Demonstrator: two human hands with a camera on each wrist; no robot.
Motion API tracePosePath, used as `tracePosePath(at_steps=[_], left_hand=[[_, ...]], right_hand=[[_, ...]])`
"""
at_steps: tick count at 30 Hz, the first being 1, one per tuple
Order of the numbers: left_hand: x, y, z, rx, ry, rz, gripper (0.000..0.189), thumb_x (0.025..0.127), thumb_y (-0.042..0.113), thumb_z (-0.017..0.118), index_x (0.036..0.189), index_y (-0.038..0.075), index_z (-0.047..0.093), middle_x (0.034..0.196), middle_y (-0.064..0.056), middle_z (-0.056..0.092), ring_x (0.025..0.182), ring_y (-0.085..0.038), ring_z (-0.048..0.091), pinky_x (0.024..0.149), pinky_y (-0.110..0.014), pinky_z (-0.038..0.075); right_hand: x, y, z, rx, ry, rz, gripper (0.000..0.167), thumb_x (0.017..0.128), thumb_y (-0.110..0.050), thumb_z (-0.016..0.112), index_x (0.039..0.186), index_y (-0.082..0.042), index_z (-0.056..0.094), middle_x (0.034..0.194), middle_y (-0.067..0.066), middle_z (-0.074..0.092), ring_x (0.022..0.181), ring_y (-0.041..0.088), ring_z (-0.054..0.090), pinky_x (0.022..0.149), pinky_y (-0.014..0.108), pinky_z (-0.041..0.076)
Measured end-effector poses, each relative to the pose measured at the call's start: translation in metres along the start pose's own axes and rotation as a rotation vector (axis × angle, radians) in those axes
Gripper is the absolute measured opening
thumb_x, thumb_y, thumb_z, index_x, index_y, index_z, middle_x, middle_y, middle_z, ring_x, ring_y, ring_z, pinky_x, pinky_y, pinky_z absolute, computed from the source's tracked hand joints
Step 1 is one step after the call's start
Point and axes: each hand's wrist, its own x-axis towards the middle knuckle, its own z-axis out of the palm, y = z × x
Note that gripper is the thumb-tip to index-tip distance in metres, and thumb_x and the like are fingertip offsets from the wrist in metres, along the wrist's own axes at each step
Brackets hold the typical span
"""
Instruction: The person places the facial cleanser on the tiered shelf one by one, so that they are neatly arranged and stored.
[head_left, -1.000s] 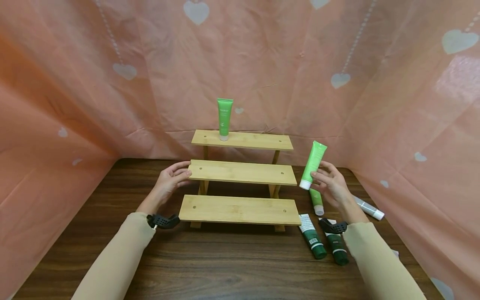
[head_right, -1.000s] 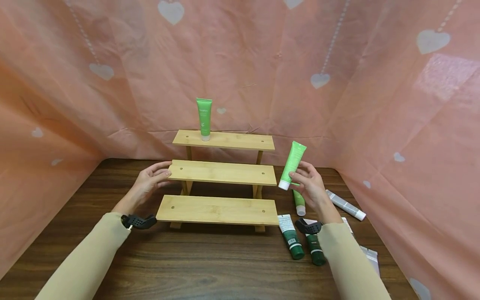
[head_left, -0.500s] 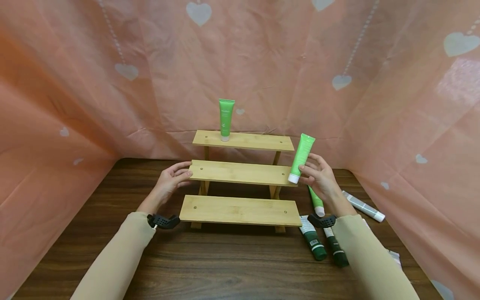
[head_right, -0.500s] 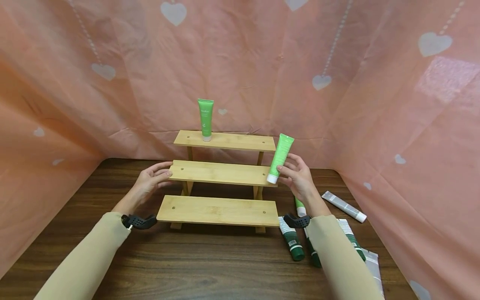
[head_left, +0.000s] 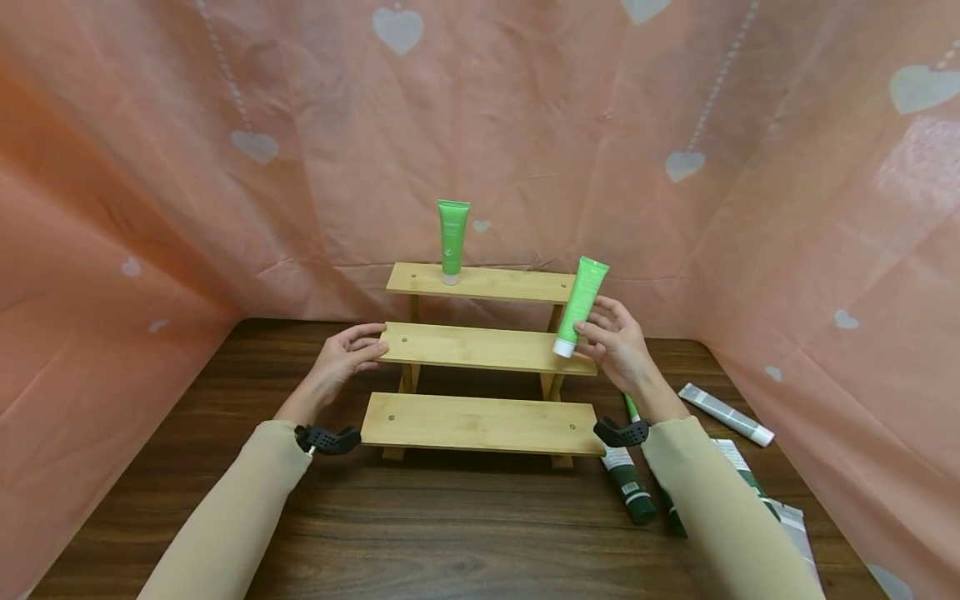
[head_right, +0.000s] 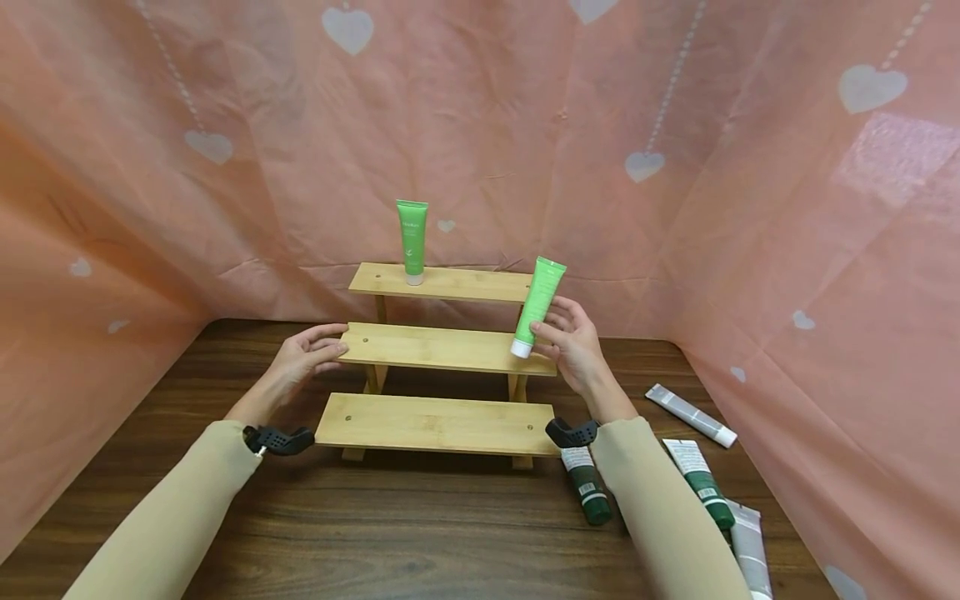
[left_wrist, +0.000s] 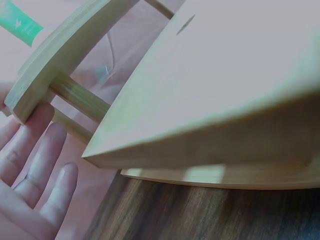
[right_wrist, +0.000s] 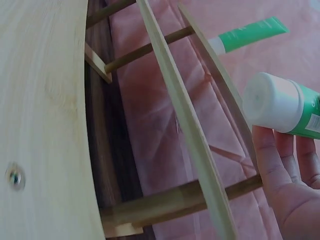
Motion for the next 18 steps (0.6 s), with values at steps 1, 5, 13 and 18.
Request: tracePosePath(at_steps=[1, 5, 13, 18], left_hand=[[0.0, 0.0, 0.0, 0.009, 0.003, -0.001, 0.057, 0.084, 0.023, 0.071, 0.133, 0.004, 0.048, 0.109, -0.011, 0.061, 0.091, -0.013, 0.062, 0.093, -0.05, 0.043], [0.0, 0.001, -0.001, 0.025, 0.009, -0.005, 0.058, 0.082, 0.026, 0.073, 0.131, 0.006, 0.05, 0.107, -0.008, 0.063, 0.092, -0.014, 0.062, 0.092, -0.049, 0.044], [-0.001, 0.0, -0.002, 0.01, -0.004, -0.013, 0.058, 0.083, 0.024, 0.072, 0.133, 0.006, 0.049, 0.116, -0.016, 0.058, 0.095, -0.013, 0.061, 0.093, -0.048, 0.043], [-0.001, 0.002, -0.001, 0.006, -0.009, -0.016, 0.056, 0.084, 0.022, 0.07, 0.134, 0.005, 0.048, 0.117, -0.017, 0.057, 0.094, -0.012, 0.061, 0.094, -0.047, 0.044]], right_hand=[[0.001, 0.0, 0.002, 0.003, 0.0, -0.001, 0.05, 0.088, 0.005, 0.059, 0.129, -0.011, 0.037, 0.117, 0.012, 0.049, 0.097, 0.021, 0.057, 0.072, 0.036, 0.055], [0.005, 0.0, 0.009, -0.005, -0.001, -0.007, 0.051, 0.087, 0.004, 0.061, 0.13, -0.011, 0.037, 0.115, 0.012, 0.048, 0.096, 0.021, 0.056, 0.073, 0.035, 0.055], [0.016, -0.002, 0.024, -0.013, 0.027, -0.015, 0.053, 0.084, 0.003, 0.065, 0.128, -0.011, 0.039, 0.112, 0.012, 0.048, 0.095, 0.021, 0.056, 0.075, 0.035, 0.054], [0.023, -0.002, 0.03, -0.01, 0.046, -0.025, 0.055, 0.084, 0.002, 0.065, 0.13, -0.01, 0.038, 0.111, 0.013, 0.05, 0.094, 0.021, 0.058, 0.075, 0.036, 0.054]])
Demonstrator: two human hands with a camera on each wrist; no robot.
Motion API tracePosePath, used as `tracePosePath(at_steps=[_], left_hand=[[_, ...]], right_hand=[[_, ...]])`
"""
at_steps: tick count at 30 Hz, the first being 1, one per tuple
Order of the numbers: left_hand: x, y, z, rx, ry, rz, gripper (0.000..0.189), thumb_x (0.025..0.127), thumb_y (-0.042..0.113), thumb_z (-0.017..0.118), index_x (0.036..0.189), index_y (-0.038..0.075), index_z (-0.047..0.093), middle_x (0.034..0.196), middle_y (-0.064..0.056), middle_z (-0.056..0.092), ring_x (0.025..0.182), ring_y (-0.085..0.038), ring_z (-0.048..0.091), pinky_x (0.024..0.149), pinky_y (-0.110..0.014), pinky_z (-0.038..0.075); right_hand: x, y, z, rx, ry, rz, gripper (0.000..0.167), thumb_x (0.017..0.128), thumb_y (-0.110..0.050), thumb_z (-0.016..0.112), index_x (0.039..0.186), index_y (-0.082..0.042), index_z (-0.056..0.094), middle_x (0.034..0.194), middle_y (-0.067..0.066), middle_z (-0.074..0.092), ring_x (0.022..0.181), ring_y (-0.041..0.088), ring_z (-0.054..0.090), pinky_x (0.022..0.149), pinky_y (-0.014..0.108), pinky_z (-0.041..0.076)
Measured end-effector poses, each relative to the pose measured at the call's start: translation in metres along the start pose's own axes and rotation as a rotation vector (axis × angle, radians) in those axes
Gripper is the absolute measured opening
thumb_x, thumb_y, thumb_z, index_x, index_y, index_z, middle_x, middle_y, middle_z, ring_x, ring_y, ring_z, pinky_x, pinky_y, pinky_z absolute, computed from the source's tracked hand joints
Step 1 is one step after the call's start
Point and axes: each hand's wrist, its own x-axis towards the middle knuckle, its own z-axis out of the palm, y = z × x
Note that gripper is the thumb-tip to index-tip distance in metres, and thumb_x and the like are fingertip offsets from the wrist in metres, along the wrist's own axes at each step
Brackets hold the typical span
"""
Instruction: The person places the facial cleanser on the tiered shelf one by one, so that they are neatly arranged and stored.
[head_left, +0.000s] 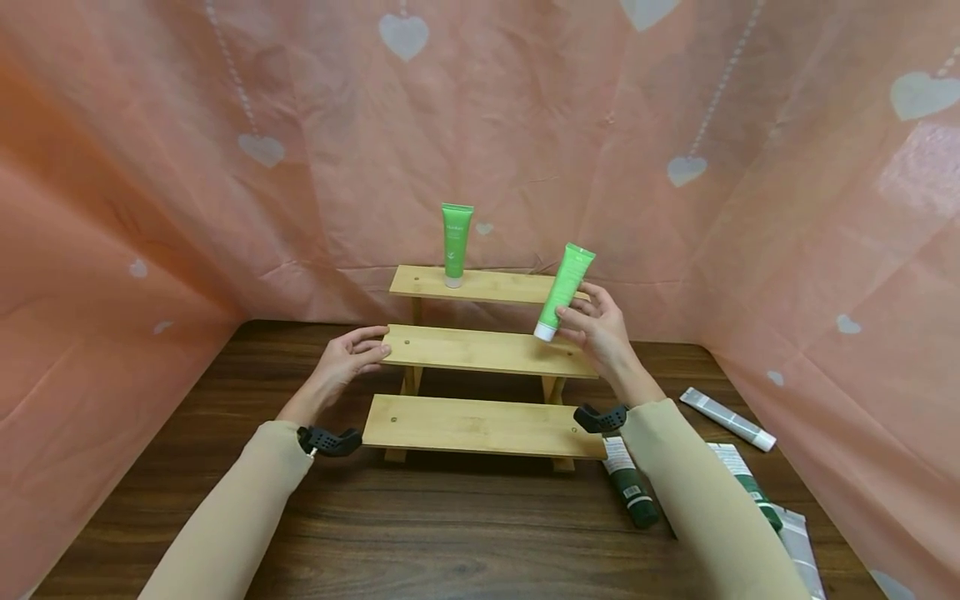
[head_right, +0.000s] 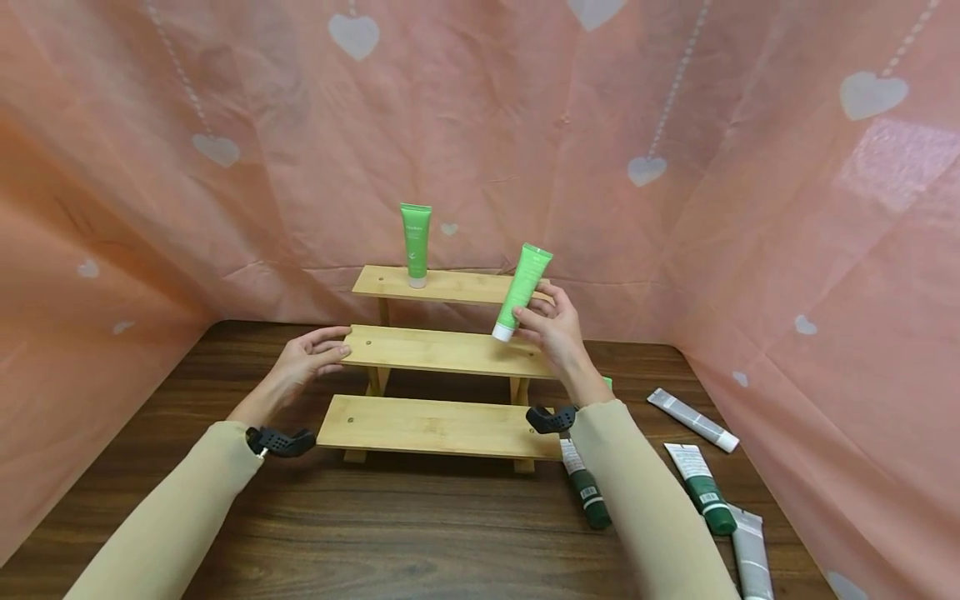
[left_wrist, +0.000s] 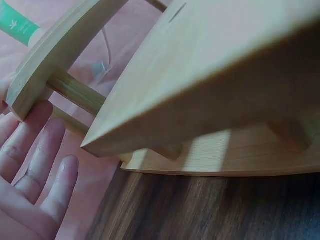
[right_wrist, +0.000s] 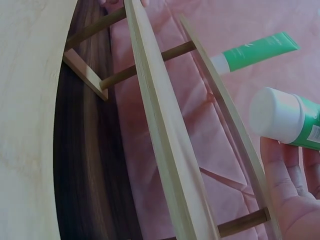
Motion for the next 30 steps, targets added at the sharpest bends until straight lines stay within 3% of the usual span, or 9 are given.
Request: tracePosePath(at_steps=[11, 24, 30], left_hand=[[0.001, 0.002, 0.001, 0.002, 0.003, -0.002, 0.056, 0.083, 0.022, 0.072, 0.131, 0.006, 0.051, 0.108, -0.01, 0.062, 0.09, -0.014, 0.063, 0.092, -0.048, 0.044], [0.006, 0.002, 0.008, -0.018, 0.022, 0.004, 0.053, 0.083, 0.018, 0.072, 0.13, 0.004, 0.052, 0.111, -0.016, 0.06, 0.087, -0.013, 0.063, 0.094, -0.053, 0.04], [0.007, 0.002, 0.008, -0.014, 0.026, 0.008, 0.052, 0.083, 0.016, 0.071, 0.13, 0.002, 0.051, 0.109, -0.014, 0.061, 0.084, -0.012, 0.063, 0.094, -0.053, 0.041]], right_hand=[[0.022, 0.0, 0.015, -0.02, 0.025, -0.008, 0.054, 0.086, 0.001, 0.064, 0.132, -0.009, 0.036, 0.115, 0.015, 0.051, 0.09, 0.022, 0.061, 0.083, 0.044, 0.051], [0.051, -0.009, 0.024, -0.05, 0.051, -0.059, 0.054, 0.085, 0.004, 0.064, 0.131, -0.008, 0.037, 0.115, 0.012, 0.05, 0.096, 0.021, 0.057, 0.073, 0.034, 0.055], [0.064, -0.003, 0.034, -0.043, 0.083, -0.058, 0.053, 0.084, 0.006, 0.064, 0.128, -0.008, 0.039, 0.113, 0.012, 0.051, 0.095, 0.021, 0.057, 0.074, 0.037, 0.055]])
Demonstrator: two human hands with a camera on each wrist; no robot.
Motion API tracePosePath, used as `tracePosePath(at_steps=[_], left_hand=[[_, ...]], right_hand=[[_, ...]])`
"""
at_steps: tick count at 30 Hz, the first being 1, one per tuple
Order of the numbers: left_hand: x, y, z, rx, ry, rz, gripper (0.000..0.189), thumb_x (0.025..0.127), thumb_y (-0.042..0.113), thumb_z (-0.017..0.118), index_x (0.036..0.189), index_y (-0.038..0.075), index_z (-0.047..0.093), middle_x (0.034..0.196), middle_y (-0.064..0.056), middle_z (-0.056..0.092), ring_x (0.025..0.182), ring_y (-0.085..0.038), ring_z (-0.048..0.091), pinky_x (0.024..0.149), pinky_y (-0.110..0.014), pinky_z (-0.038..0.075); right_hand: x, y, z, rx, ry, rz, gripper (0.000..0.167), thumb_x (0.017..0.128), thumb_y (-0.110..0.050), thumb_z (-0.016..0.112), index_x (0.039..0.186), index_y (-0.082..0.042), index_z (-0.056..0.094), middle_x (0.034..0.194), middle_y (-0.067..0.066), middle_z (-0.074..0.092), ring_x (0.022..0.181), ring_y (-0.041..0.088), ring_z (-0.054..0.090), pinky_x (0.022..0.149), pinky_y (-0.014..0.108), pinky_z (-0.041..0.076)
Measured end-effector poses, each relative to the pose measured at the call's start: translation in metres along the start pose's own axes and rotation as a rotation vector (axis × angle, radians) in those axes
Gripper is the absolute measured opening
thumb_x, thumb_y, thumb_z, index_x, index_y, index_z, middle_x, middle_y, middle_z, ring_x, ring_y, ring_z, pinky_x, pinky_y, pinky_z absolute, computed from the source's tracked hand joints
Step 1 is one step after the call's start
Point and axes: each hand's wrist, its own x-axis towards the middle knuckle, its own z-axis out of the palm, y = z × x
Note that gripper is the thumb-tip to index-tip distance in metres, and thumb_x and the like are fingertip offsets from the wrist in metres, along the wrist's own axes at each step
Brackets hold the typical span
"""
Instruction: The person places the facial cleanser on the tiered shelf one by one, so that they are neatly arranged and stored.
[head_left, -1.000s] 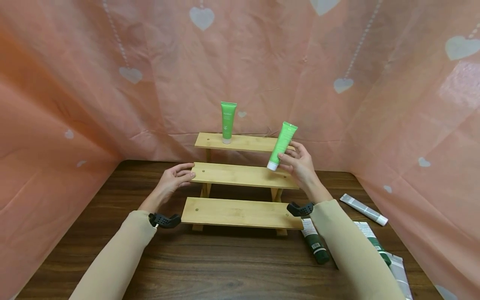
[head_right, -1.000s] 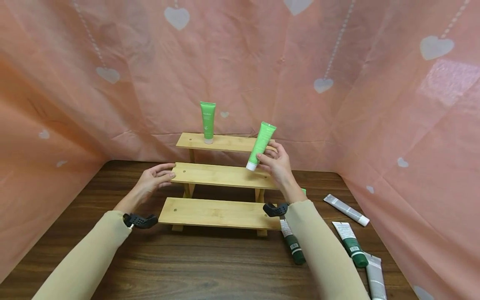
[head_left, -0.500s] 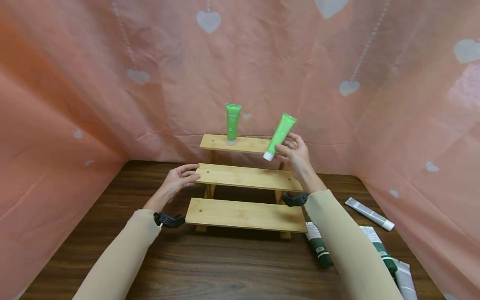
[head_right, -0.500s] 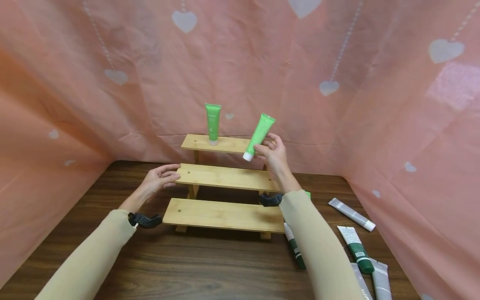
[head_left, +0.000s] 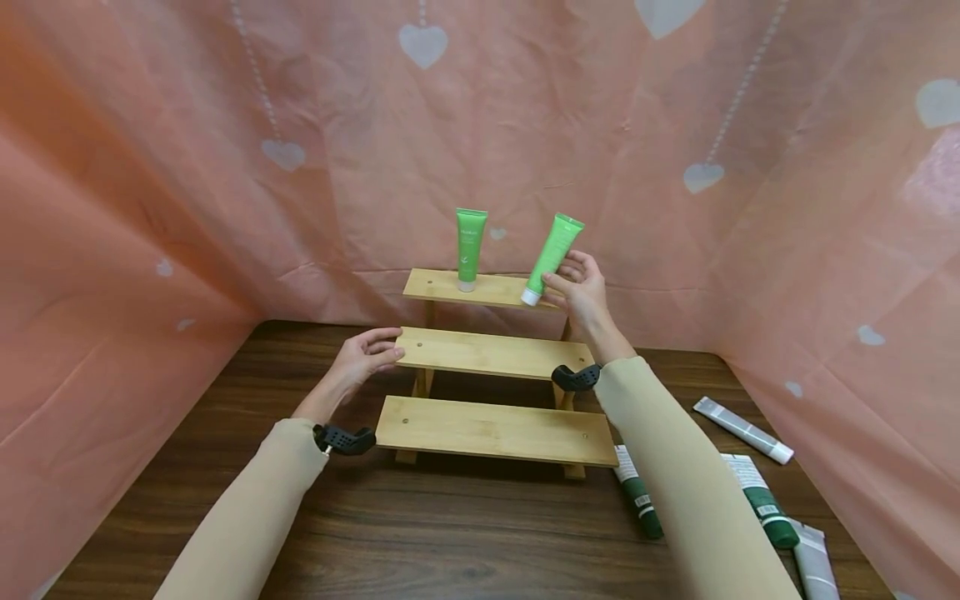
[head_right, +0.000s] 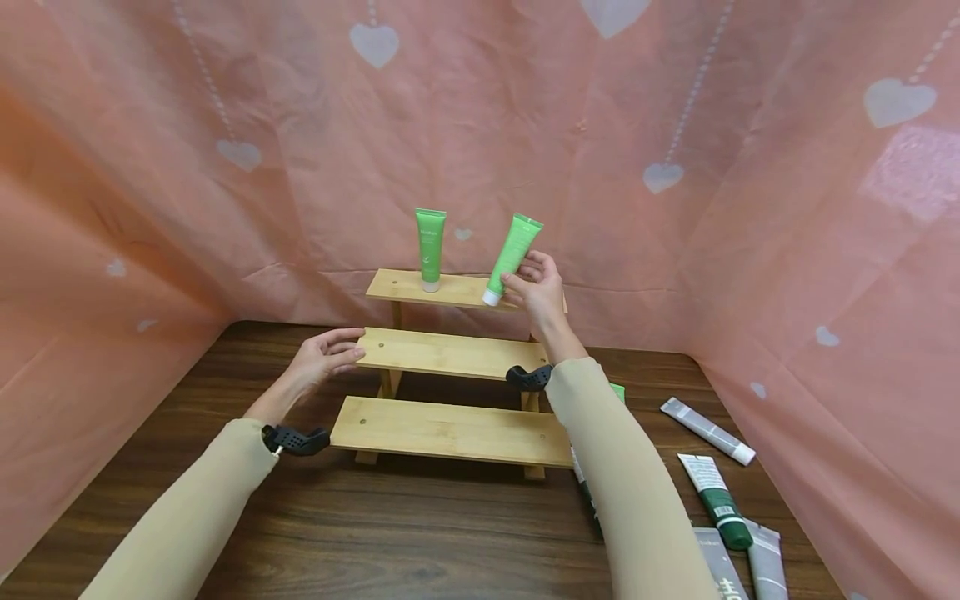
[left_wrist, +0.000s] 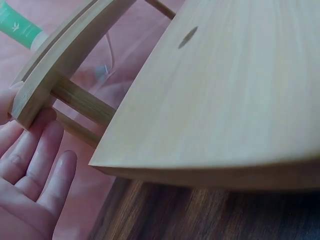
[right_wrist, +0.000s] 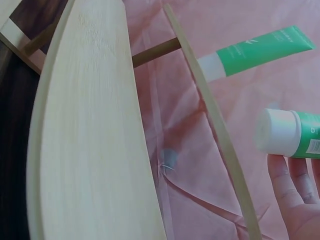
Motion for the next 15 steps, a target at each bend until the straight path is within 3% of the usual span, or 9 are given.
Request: tracePosePath(at_steps=[15], left_hand=[[-0.001, -0.001, 0.005, -0.043, 0.007, 0.009, 0.052, 0.086, 0.012, 0.068, 0.133, 0.001, 0.048, 0.122, -0.024, 0.052, 0.089, -0.011, 0.062, 0.084, -0.033, 0.051]], right_hand=[[0.02, 0.008, 0.012, -0.118, 0.044, -0.089, 0.054, 0.084, 0.002, 0.066, 0.13, -0.012, 0.041, 0.115, 0.012, 0.05, 0.101, 0.023, 0.052, 0.084, 0.049, 0.049]])
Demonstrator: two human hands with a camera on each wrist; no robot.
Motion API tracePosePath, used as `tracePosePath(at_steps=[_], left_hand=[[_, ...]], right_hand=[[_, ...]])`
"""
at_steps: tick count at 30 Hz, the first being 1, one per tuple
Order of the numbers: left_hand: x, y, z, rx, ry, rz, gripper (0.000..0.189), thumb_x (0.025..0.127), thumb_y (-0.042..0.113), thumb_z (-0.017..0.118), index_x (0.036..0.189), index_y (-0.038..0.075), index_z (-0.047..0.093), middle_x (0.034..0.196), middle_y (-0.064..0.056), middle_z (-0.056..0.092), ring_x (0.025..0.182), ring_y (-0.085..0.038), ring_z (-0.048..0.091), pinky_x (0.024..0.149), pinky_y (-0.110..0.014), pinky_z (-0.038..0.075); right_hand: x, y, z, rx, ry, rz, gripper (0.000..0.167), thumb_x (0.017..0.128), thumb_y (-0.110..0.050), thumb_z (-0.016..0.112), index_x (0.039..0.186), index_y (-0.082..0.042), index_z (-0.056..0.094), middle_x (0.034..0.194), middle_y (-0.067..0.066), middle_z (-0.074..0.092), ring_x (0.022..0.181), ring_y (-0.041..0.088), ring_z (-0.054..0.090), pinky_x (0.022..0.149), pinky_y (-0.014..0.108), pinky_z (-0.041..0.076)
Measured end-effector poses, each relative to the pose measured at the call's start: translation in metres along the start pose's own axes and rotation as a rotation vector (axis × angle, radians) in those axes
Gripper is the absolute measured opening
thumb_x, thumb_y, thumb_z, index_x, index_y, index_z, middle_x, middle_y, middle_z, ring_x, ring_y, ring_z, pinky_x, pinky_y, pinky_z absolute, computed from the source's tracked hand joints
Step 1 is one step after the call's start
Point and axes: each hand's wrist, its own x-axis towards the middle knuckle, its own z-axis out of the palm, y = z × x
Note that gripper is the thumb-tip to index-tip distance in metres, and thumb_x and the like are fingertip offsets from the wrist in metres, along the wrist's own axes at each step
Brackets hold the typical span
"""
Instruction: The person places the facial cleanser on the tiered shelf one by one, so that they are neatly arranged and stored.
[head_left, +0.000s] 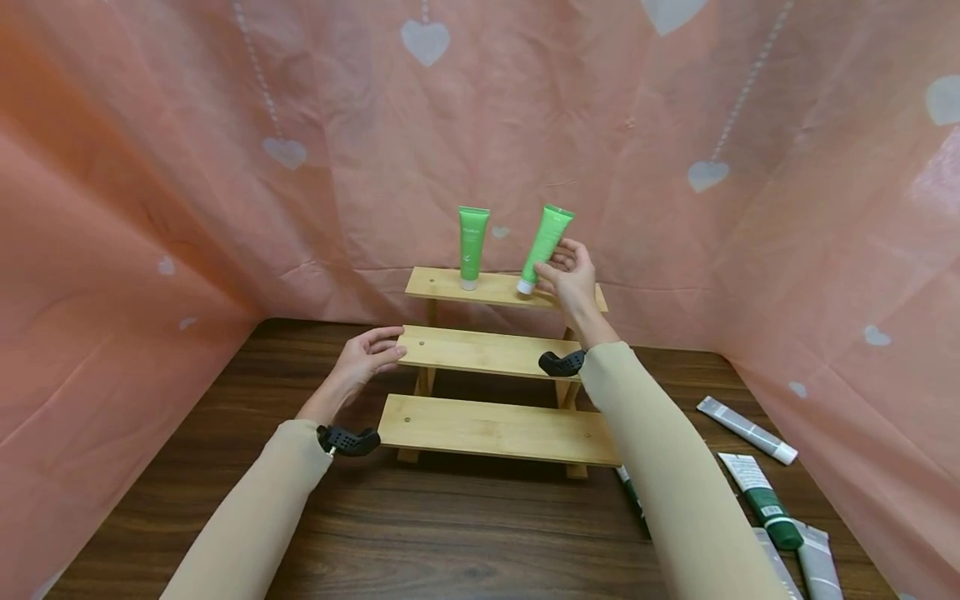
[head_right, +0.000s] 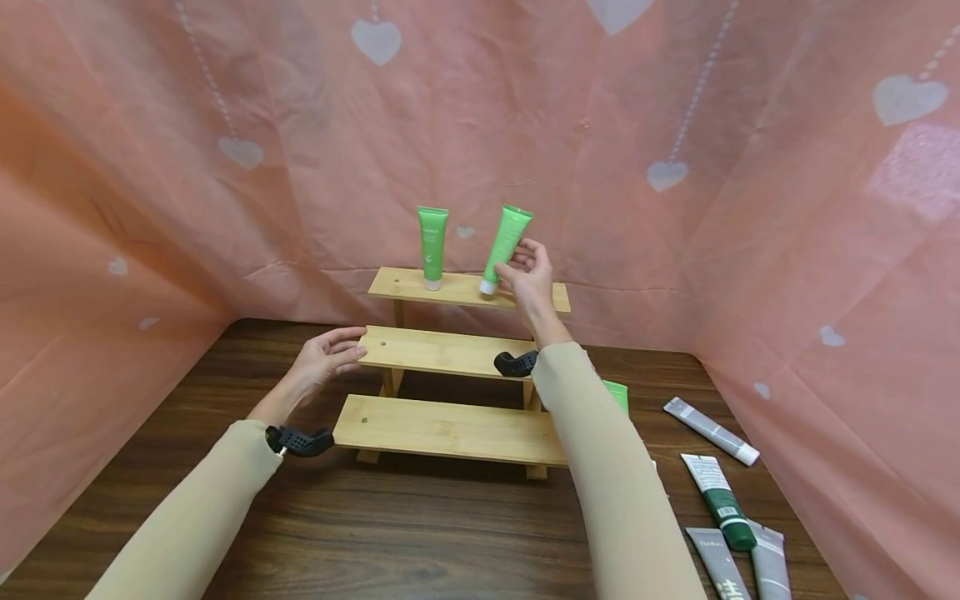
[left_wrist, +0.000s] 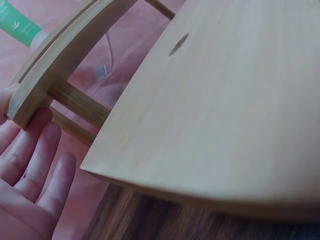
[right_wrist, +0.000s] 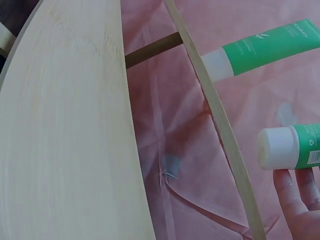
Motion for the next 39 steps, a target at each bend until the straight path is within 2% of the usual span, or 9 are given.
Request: tracePosePath(at_steps=[7, 13, 17, 20, 23, 28, 31, 36, 39], left_hand=[[-0.002, -0.001, 0.003, -0.033, 0.008, 0.007, 0.052, 0.085, 0.012, 0.069, 0.132, 0.001, 0.049, 0.114, -0.016, 0.058, 0.09, -0.011, 0.062, 0.08, -0.03, 0.052], [-0.005, 0.0, 0.002, -0.031, 0.011, -0.004, 0.052, 0.086, 0.012, 0.068, 0.133, 0.002, 0.047, 0.118, -0.019, 0.056, 0.09, -0.01, 0.062, 0.085, -0.035, 0.051], [-0.007, 0.0, 0.003, -0.031, 0.011, 0.003, 0.051, 0.086, 0.012, 0.068, 0.133, 0.001, 0.048, 0.121, -0.024, 0.053, 0.09, -0.01, 0.062, 0.089, -0.041, 0.048], [-0.007, 0.0, 0.004, -0.034, 0.01, 0.008, 0.051, 0.086, 0.012, 0.068, 0.132, 0.001, 0.048, 0.121, -0.024, 0.053, 0.089, -0.01, 0.062, 0.088, -0.04, 0.049], [-0.007, 0.0, 0.005, -0.034, 0.005, 0.01, 0.052, 0.086, 0.013, 0.068, 0.133, 0.001, 0.048, 0.121, -0.023, 0.053, 0.09, -0.01, 0.062, 0.084, -0.034, 0.051], [-0.006, 0.0, 0.005, -0.039, 0.006, 0.013, 0.052, 0.087, 0.013, 0.067, 0.133, 0.001, 0.047, 0.122, -0.023, 0.052, 0.09, -0.01, 0.061, 0.083, -0.034, 0.051], [-0.006, 0.0, 0.005, -0.047, 0.008, 0.012, 0.051, 0.086, 0.013, 0.068, 0.132, 0.001, 0.048, 0.121, -0.022, 0.053, 0.09, -0.01, 0.061, 0.087, -0.038, 0.049], [-0.006, 0.001, 0.003, -0.052, 0.01, 0.006, 0.051, 0.085, 0.014, 0.069, 0.131, 0.002, 0.049, 0.116, -0.016, 0.058, 0.09, -0.012, 0.062, 0.095, -0.051, 0.041], [-0.007, 0.001, 0.001, -0.038, 0.007, 0.011, 0.052, 0.086, 0.015, 0.069, 0.132, 0.002, 0.048, 0.116, -0.016, 0.058, 0.091, -0.012, 0.062, 0.094, -0.051, 0.041]], right_hand=[[0.002, 0.006, 0.007, -0.133, 0.0, -0.075, 0.052, 0.083, 0.0, 0.067, 0.128, -0.011, 0.044, 0.114, 0.012, 0.052, 0.099, 0.023, 0.054, 0.08, 0.044, 0.051], [0.001, 0.008, 0.015, -0.224, -0.043, -0.13, 0.051, 0.084, 0.0, 0.067, 0.129, -0.009, 0.045, 0.117, 0.015, 0.053, 0.103, 0.026, 0.053, 0.089, 0.037, 0.046], [-0.009, -0.002, 0.019, -0.238, -0.065, -0.124, 0.05, 0.084, 0.003, 0.065, 0.129, -0.007, 0.045, 0.118, 0.018, 0.053, 0.105, 0.031, 0.053, 0.092, 0.037, 0.044], [-0.015, -0.009, 0.021, -0.255, -0.069, -0.129, 0.049, 0.084, 0.005, 0.063, 0.129, -0.004, 0.044, 0.119, 0.021, 0.052, 0.105, 0.033, 0.052, 0.092, 0.038, 0.044], [-0.015, -0.008, 0.02, -0.262, -0.08, -0.13, 0.048, 0.084, 0.005, 0.063, 0.128, -0.004, 0.046, 0.119, 0.02, 0.053, 0.104, 0.032, 0.053, 0.09, 0.038, 0.045], [-0.006, 0.005, 0.013, -0.247, -0.089, -0.098, 0.047, 0.085, 0.0, 0.066, 0.128, -0.009, 0.048, 0.117, 0.015, 0.054, 0.103, 0.027, 0.054, 0.084, 0.039, 0.05], [-0.002, 0.011, 0.01, -0.252, -0.091, -0.081, 0.046, 0.086, -0.004, 0.066, 0.128, -0.01, 0.049, 0.118, 0.014, 0.054, 0.103, 0.026, 0.054, 0.082, 0.041, 0.051], [-0.004, 0.009, 0.008, -0.237, -0.082, -0.05, 0.044, 0.085, -0.005, 0.067, 0.127, -0.007, 0.051, 0.117, 0.016, 0.056, 0.102, 0.027, 0.056, 0.082, 0.043, 0.052], [-0.005, 0.004, 0.007, -0.217, -0.07, -0.043, 0.042, 0.085, -0.004, 0.067, 0.125, -0.003, 0.052, 0.115, 0.017, 0.057, 0.1, 0.025, 0.058, 0.083, 0.045, 0.051]])
